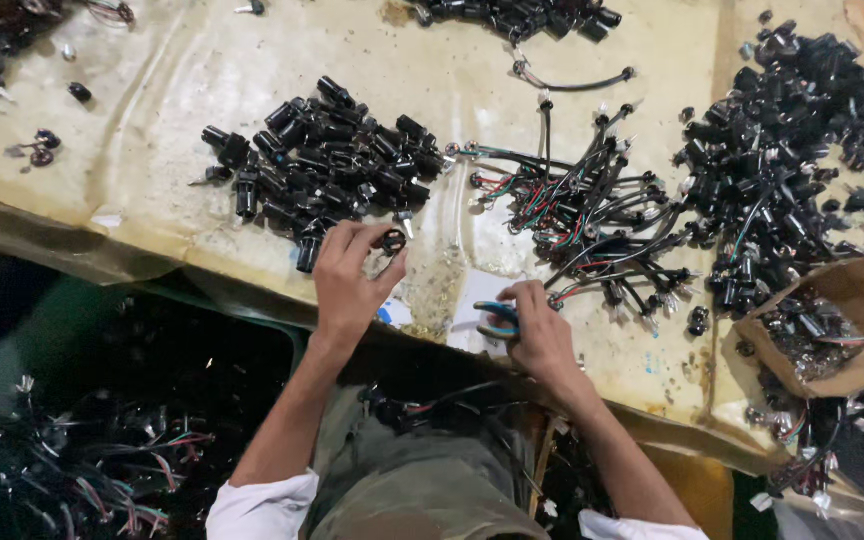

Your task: The person repeatedly picks up black cylindrical components and wire harnesses from a table, uses pliers to strip or adjust the wires, and then inserts the wires into the components. The assembled units are placed into a green bin below the table.

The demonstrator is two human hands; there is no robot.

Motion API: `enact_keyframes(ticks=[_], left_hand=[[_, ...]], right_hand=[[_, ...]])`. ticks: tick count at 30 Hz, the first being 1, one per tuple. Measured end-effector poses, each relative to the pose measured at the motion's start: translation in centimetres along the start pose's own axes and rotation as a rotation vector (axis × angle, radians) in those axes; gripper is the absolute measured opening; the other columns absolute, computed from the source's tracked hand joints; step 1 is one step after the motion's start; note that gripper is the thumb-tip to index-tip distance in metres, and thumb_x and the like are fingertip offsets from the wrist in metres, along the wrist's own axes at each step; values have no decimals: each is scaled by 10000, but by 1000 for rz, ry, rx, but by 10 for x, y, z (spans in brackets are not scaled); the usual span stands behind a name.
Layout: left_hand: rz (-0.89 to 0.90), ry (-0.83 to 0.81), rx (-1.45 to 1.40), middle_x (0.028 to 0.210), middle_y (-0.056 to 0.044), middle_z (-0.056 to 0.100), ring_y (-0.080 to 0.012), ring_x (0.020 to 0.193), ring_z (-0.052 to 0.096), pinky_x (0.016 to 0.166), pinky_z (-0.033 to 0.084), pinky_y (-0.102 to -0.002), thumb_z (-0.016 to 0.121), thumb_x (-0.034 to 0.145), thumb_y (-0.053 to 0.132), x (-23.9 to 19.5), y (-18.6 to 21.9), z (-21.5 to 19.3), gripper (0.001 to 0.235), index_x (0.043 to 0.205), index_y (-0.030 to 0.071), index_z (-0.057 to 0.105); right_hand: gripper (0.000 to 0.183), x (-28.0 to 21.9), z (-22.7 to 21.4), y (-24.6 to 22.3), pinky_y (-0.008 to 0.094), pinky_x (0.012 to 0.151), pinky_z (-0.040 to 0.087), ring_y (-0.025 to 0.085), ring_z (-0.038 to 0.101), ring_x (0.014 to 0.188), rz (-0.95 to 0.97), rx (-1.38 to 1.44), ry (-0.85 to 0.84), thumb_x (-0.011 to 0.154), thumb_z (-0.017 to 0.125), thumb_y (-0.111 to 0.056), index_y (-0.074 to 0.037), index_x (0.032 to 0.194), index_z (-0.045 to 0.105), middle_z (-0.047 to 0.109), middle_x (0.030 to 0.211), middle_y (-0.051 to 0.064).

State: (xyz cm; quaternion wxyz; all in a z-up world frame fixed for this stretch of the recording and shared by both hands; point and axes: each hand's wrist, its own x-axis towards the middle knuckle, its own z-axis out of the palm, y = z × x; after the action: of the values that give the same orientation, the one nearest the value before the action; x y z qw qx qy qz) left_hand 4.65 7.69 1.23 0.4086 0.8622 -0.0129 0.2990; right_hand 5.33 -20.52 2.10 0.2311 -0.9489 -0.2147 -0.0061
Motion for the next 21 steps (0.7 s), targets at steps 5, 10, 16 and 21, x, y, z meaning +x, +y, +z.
enact_keyframes(ticks=[5, 10, 16, 21], left_hand=[[-287, -298, -952, 1205, -51, 679, -154, 1059, 638, 952, 536, -337, 715, 989, 209, -22, 30, 18, 374, 1280, 43, 551], [-535, -496, -1411, 1026, -31, 609, -120, 928, 568, 856, 459, -288, 586, 978, 328, -59, 43, 36, 388, 1238, 40, 568], [-450, -534, -1445, 918, -26, 548, -112, 849, 484, 790, 388, -265, 542, 1023, 367, -72, 43, 39, 359, 985, 16, 605], [-479, -573, -1212, 854, 10, 536, -91, 800, 482, 730, 393, -246, 599, 980, 284, -69, 62, 14, 237, 1064, 64, 632]], right_hand=[[460, 3, 5, 13, 468, 725, 541, 363, 666, 921, 8, -38, -34, 661, 737, -12, -122, 1096, 635, 609, 1049, 95], [372, 3, 16, 23, 504, 685, 506, 387, 641, 877, 113, -42, -45, 634, 799, -30, -98, 952, 619, 585, 962, 125], [298, -3, 12, 19, 458, 678, 497, 362, 662, 850, 71, 69, 65, 709, 777, 31, -66, 933, 607, 615, 933, 104], [308, -10, -47, -6, 333, 657, 513, 226, 657, 748, -141, 320, 127, 658, 905, -37, -87, 878, 695, 655, 852, 48]])
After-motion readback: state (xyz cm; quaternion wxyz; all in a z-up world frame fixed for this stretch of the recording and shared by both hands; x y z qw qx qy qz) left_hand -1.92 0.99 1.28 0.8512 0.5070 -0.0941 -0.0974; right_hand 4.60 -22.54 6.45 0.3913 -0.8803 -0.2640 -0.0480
